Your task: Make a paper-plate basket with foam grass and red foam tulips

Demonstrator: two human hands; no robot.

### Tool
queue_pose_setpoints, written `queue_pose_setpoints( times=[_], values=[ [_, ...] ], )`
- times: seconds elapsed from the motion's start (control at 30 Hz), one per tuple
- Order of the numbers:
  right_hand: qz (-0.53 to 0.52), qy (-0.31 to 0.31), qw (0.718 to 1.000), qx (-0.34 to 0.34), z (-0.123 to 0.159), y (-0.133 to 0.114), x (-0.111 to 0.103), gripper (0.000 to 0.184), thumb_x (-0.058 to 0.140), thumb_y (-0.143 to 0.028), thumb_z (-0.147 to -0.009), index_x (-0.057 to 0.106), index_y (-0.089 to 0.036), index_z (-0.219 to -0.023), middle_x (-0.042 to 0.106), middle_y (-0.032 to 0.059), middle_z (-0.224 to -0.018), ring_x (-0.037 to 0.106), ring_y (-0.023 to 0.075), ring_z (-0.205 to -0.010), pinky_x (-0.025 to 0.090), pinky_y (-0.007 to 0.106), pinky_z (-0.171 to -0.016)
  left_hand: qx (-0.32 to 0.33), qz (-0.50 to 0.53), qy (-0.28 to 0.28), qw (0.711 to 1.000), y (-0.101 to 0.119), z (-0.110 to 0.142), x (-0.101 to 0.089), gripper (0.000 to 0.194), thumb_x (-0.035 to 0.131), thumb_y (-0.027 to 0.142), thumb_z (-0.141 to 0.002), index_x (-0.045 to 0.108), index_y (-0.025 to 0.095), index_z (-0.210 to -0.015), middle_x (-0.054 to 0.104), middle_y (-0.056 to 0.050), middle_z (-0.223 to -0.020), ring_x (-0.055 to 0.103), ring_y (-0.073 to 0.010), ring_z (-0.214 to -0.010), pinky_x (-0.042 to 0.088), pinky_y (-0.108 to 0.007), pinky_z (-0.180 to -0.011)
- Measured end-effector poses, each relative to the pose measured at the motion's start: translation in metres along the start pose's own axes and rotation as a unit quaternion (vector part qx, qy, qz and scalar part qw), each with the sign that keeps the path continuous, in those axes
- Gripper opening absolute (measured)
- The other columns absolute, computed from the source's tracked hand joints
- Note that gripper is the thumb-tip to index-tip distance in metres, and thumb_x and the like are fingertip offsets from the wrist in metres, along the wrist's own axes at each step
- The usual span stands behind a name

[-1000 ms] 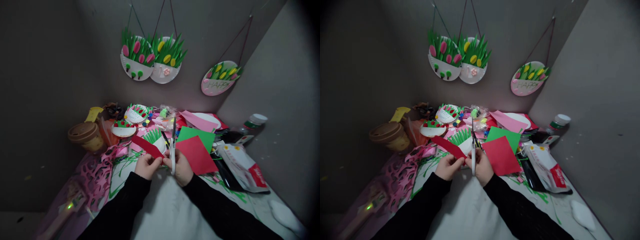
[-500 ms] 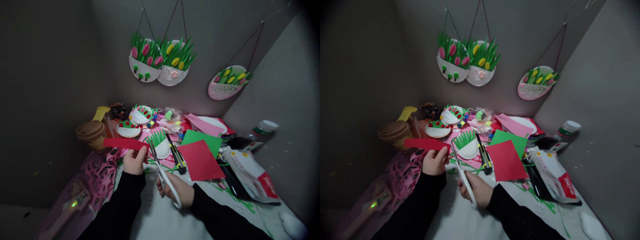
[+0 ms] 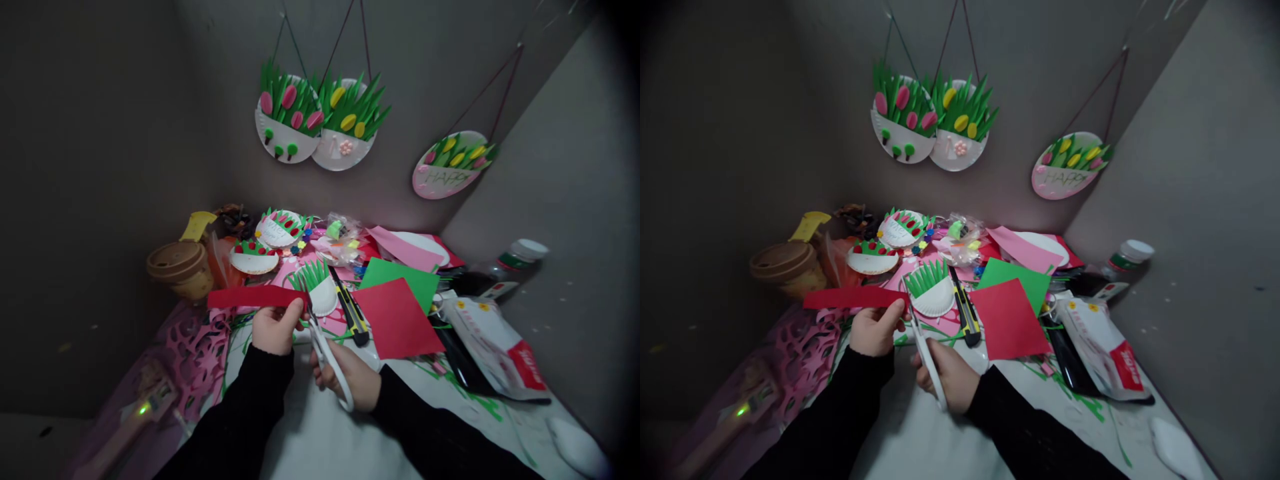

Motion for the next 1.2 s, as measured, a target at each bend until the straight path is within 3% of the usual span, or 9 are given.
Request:
queue_pose_setpoints(
  times=[0.27,0.53,0.8,1.2],
  values=[
    [-0.017,0.002,1.000,-0.004,0.001,-0.003,0.002,0.018,0.054,-0.023,-0.071,0.049,-0.019,-0.088,0.046,-0.0037,-0.068,0.043,0.0080,-0.056,0.040,0.022,-0.054,-0.007,-0.081,0.001,0.997,0.000,0.001,-0.003,0.028,0.064,0.035,-0.064,0.059,0.012,-0.048,0.051,0.001,-0.038,0.039,-0.0058,-0.034,0.028,-0.018,-0.036],
    [-0.016,-0.008,1.000,-0.013,0.002,0.000,0.002,0.019,0.056,-0.026,-0.073,0.049,-0.019,-0.088,0.044,-0.0047,-0.066,0.042,0.0075,-0.053,0.040,0.022,-0.052,-0.021,-0.119,-0.002,0.993,-0.007,-0.001,-0.006,0.035,0.063,0.043,-0.063,0.057,0.013,-0.046,0.045,0.002,-0.035,0.038,-0.0071,-0.034,0.027,-0.020,-0.037],
    [-0.006,-0.023,1.000,-0.016,0.004,-0.006,0.003,0.025,0.059,-0.037,-0.075,0.047,-0.018,-0.086,0.043,-0.0044,-0.064,0.041,0.0069,-0.052,0.039,0.021,-0.050,-0.019,-0.079,-0.011,0.997,-0.007,-0.005,-0.003,0.032,0.064,0.039,-0.063,0.055,0.014,-0.046,0.045,0.003,-0.035,0.037,-0.0059,-0.032,0.025,-0.019,-0.034],
    [-0.005,-0.035,0.999,0.025,0.003,-0.009,0.003,0.015,0.052,-0.020,-0.070,0.046,-0.019,-0.083,0.041,-0.0064,-0.060,0.039,0.0068,-0.050,0.035,0.021,-0.050,-0.008,-0.039,0.002,0.999,-0.007,-0.010,-0.007,0.028,0.065,0.036,-0.062,0.051,0.015,-0.052,0.047,0.006,-0.036,0.036,-0.0045,-0.029,0.023,-0.017,-0.031]
  ],
)
Point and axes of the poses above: each hand's wrist, its own z-axis away from the middle knuckle, its own x-axis out of the palm, y = z × x, the point moved 8 cm from there along -z, towards the middle knuckle
